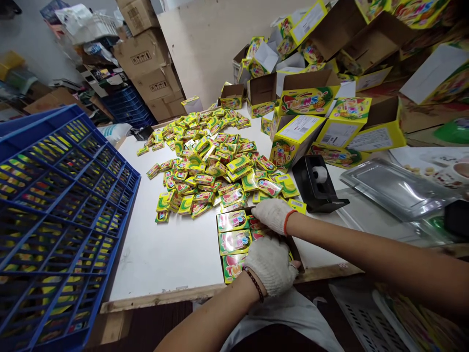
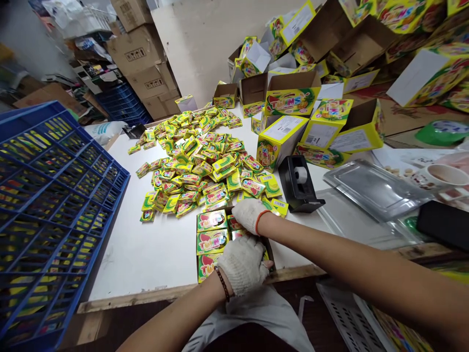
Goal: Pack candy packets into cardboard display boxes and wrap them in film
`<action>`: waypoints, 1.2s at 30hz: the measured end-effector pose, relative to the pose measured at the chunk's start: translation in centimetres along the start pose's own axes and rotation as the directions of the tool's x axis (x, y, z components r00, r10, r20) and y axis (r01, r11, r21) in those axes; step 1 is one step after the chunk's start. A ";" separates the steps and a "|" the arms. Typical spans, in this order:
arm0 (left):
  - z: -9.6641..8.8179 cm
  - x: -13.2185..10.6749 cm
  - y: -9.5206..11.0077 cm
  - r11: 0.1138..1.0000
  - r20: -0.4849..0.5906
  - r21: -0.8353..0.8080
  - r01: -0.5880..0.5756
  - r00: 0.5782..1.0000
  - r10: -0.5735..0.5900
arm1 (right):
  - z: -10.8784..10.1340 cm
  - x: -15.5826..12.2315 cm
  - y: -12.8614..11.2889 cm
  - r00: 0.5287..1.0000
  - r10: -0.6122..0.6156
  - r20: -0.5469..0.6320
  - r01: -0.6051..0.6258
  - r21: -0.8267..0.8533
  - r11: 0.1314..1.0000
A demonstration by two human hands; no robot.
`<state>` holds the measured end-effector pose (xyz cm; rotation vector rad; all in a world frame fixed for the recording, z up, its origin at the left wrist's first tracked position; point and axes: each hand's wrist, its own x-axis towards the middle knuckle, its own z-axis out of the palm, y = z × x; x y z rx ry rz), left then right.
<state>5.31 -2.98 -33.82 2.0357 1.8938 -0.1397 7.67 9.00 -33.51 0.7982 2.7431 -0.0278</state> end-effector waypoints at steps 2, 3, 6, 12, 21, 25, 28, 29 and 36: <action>0.1 0.1 0.0 1.000 0.005 -0.012 0.022 1.000 -0.022 | 0.2 -0.4 -0.7 0.999 0.034 -0.033 -0.034 -0.002 0.999; 0.2 0.1 0.0 0.999 0.006 -0.017 0.034 0.999 -0.034 | 0.3 -0.7 -1.0 0.998 0.038 -0.050 -0.038 -0.001 0.999; 0.5 0.1 0.0 0.999 -0.013 -0.023 0.043 0.999 -0.043 | 0.7 -1.7 -1.8 0.993 0.018 -0.115 -0.018 -0.005 1.000; 0.7 0.1 0.0 0.999 -0.033 -0.022 0.036 0.999 -0.037 | -0.2 -1.6 -2.0 0.998 0.020 -0.060 -0.021 -0.018 1.000; 0.5 -0.2 0.1 0.999 -0.022 0.002 0.046 0.999 -0.046 | 2.2 -0.5 -1.9 0.997 -0.067 -0.045 0.064 -0.060 0.996; 0.8 -0.5 0.1 1.000 -0.036 0.000 0.029 0.999 -0.029 | 1.4 -2.0 -0.9 0.992 -0.060 -0.108 0.054 -0.061 0.997; 0.9 -0.3 0.2 1.000 -0.103 0.025 0.006 0.995 -0.003 | -0.3 -3.1 1.8 0.978 0.025 -0.206 -0.014 0.054 0.998; 0.8 -0.1 0.3 0.999 -0.123 0.048 0.016 0.992 -0.010 | -0.7 -3.3 2.8 0.971 0.085 -0.225 -0.059 0.123 0.991; -0.4 3.3 -0.5 0.966 -0.031 0.216 0.139 0.990 -0.136 | 0.9 -3.2 5.4 0.979 0.201 0.037 -0.201 0.365 0.909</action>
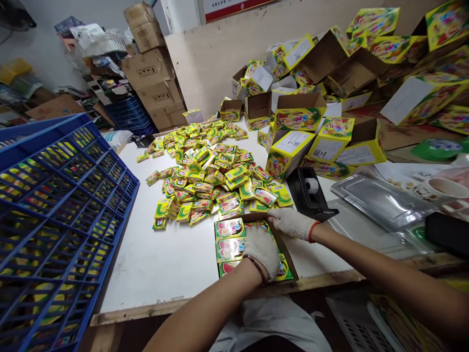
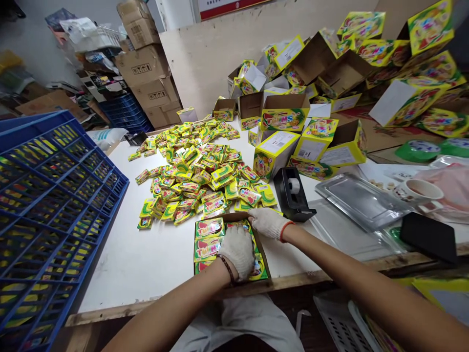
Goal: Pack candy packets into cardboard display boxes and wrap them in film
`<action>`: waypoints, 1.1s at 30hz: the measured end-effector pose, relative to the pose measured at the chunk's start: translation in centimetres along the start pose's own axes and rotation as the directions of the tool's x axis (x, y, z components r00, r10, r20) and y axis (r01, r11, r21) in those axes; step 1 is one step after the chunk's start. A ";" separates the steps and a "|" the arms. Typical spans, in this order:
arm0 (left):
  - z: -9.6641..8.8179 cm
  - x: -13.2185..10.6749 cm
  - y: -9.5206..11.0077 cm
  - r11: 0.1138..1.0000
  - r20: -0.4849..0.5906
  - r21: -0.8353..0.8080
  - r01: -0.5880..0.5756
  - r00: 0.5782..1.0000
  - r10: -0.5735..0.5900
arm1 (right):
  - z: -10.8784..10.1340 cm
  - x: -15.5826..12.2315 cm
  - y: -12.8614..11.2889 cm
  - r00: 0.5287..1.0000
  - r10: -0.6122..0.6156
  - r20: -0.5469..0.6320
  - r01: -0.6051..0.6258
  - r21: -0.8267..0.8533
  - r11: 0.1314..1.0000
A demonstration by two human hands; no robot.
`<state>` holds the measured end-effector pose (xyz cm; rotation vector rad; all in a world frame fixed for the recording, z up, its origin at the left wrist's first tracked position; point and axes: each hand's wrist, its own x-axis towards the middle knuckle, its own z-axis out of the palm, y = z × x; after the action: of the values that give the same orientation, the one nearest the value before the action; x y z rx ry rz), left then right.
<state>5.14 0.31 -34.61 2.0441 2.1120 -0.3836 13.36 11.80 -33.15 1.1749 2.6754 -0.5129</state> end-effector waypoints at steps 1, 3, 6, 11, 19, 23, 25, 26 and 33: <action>0.1 0.5 -0.3 1.000 0.005 0.000 -0.012 1.000 0.012 | 0.3 -0.1 -0.1 1.000 -0.016 0.004 0.016 0.005 1.000; 0.3 1.1 -0.7 0.999 0.011 -0.007 -0.036 0.999 0.036 | 0.4 -0.3 -0.5 0.999 -0.033 0.001 0.033 0.013 0.999; 0.6 1.4 -1.2 0.998 0.014 -0.010 -0.056 0.998 0.057 | 0.2 -0.6 -0.7 0.999 -0.040 -0.002 0.040 0.021 0.999; 0.2 1.2 -1.2 0.999 -0.048 -0.019 -0.034 0.998 0.034 | 0.4 -0.4 -0.4 0.998 -0.050 -0.034 0.052 0.040 0.998; -1.7 0.7 -0.4 0.993 -0.010 0.113 0.044 0.999 -0.043 | 1.0 -1.1 -0.9 0.974 -0.083 -0.211 0.094 0.044 0.995; -1.7 0.2 -1.6 0.972 -0.045 0.234 0.007 0.999 0.004 | 0.8 -1.3 -2.8 0.958 -0.242 -0.153 0.232 -0.076 0.970; -1.3 0.3 -2.6 0.975 -0.046 0.220 -0.025 0.998 0.036 | 1.1 -0.9 -3.8 0.981 -0.177 -0.080 0.165 -0.139 0.977; -1.0 0.4 -3.0 0.978 -0.042 0.203 -0.039 0.998 0.049 | 1.4 -0.5 -4.2 0.989 -0.135 -0.066 0.122 -0.168 0.978; 1.6 2.0 -3.5 0.998 -0.090 0.031 -0.061 0.994 0.064 | 4.3 1.4 -6.1 0.996 -0.070 -0.057 0.053 -0.258 0.965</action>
<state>1.52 1.60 -36.54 2.1776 2.0986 -0.3183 8.06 7.29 -36.06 1.0541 2.7370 -0.1303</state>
